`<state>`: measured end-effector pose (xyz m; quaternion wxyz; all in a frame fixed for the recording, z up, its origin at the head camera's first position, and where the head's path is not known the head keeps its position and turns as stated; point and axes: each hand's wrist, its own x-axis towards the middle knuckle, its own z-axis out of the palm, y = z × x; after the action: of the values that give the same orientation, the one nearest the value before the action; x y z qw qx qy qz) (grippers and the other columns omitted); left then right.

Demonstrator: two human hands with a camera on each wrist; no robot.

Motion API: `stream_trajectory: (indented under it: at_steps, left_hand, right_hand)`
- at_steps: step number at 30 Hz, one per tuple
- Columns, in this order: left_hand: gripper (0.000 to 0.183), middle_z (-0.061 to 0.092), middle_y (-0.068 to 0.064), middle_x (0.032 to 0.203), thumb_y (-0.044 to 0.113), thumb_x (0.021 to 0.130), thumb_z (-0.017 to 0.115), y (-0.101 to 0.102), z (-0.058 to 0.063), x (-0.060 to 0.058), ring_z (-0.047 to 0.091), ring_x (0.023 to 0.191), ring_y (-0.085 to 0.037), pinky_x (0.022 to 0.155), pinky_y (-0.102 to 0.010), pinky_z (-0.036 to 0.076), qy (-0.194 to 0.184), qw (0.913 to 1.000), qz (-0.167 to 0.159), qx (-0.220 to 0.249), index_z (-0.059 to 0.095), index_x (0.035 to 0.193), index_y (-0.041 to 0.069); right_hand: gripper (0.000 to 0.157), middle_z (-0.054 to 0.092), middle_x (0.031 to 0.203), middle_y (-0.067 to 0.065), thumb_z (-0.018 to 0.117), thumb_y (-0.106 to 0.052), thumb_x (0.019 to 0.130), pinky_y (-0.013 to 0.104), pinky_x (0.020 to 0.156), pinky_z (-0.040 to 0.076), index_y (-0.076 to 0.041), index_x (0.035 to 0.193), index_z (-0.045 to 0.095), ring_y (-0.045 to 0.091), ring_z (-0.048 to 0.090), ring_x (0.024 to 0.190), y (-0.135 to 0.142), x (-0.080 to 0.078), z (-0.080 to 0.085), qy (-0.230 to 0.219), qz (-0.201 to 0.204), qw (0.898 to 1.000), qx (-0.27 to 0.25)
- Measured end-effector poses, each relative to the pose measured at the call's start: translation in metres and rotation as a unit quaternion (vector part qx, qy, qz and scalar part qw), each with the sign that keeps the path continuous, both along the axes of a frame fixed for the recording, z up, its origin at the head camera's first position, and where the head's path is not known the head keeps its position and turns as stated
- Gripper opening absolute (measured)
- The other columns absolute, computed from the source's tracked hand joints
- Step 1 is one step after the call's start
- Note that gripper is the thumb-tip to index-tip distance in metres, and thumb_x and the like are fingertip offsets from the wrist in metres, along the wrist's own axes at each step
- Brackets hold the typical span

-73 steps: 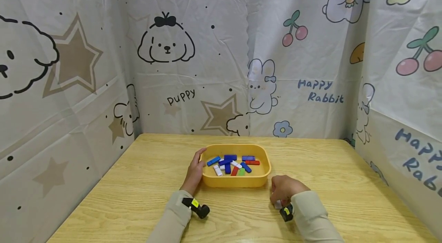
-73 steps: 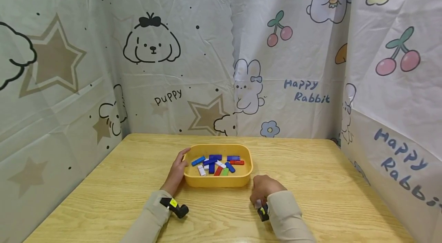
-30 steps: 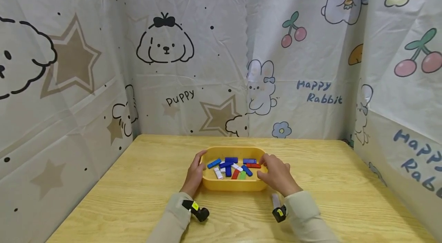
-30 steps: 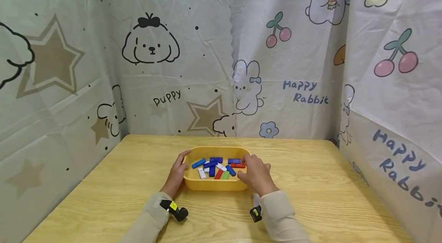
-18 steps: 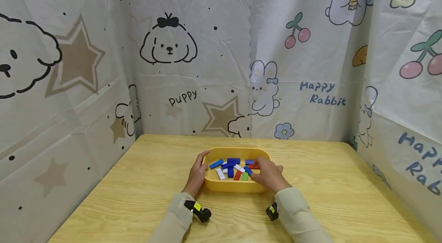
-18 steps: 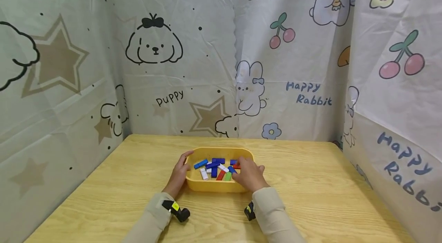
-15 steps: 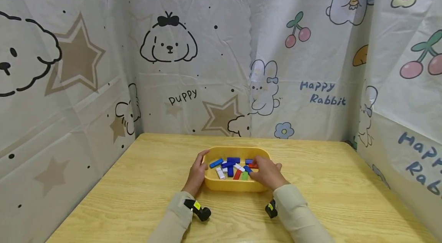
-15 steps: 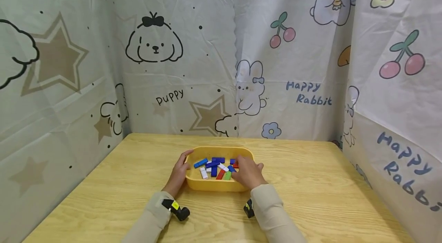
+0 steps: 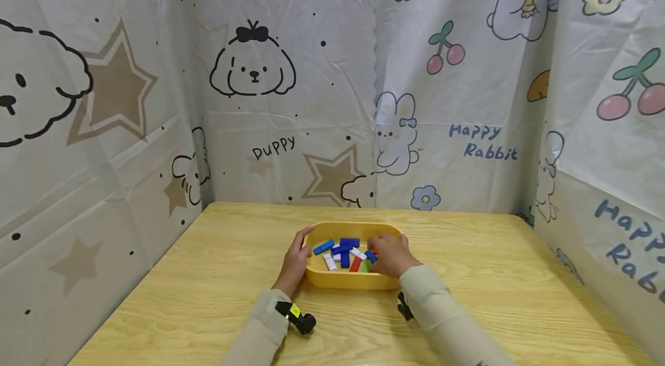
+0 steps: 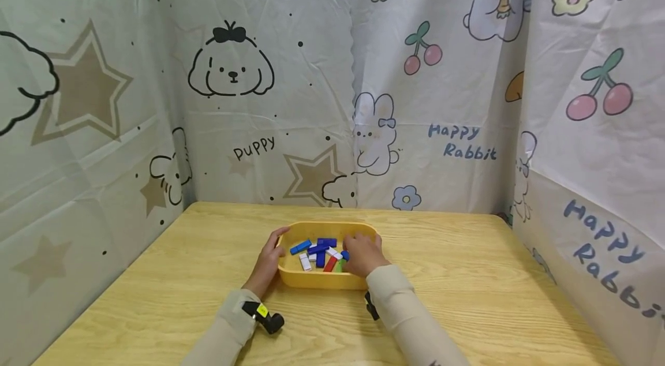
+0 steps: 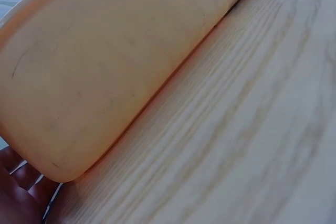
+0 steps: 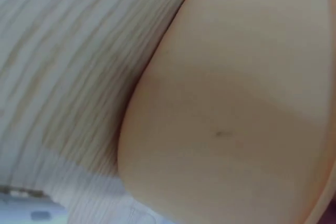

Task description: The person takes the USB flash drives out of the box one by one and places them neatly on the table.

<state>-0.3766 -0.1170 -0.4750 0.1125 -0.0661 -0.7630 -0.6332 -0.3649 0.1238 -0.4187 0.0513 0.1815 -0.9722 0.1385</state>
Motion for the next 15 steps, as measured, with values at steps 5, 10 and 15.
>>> stream_trajectory:
  at_steps: [5,10,15]
  left_hand:
    - [0.057,0.036,-0.012,0.152,0.002,0.084,0.040,-0.0013,-0.0019,0.0008,0.025,0.142,-0.030,0.112,-0.053,0.022,-0.008,1.0000,0.000,-0.004,0.047,0.139,0.013]
    - [0.056,0.037,-0.012,0.152,0.002,0.085,0.041,-0.0013,-0.0017,0.0000,0.025,0.142,-0.030,0.113,-0.052,0.021,-0.002,1.0000,0.001,-0.006,0.047,0.139,0.013]
    - [0.056,0.036,-0.011,0.152,0.001,0.085,0.040,-0.0012,0.0004,0.0002,0.025,0.142,-0.029,0.112,-0.051,0.022,0.002,1.0000,-0.002,-0.003,0.047,0.139,0.014]
  right_hand:
    - [0.033,0.059,0.093,-0.001,0.082,-0.029,0.075,0.060,0.100,0.024,-0.015,0.099,0.064,0.019,0.053,0.093,-0.0022,-0.0048,-0.0043,-0.045,0.007,0.999,0.008]
    - [0.030,0.062,0.091,0.000,0.080,-0.028,0.077,0.053,0.088,0.028,-0.016,0.100,0.064,0.017,0.052,0.086,-0.0026,-0.0044,-0.0017,-0.065,0.018,0.998,-0.004]
    - [0.026,0.064,0.090,0.000,0.080,-0.025,0.078,0.050,0.082,0.029,-0.017,0.098,0.067,0.015,0.054,0.083,-0.0026,-0.0036,0.0015,-0.071,0.032,0.997,-0.009]
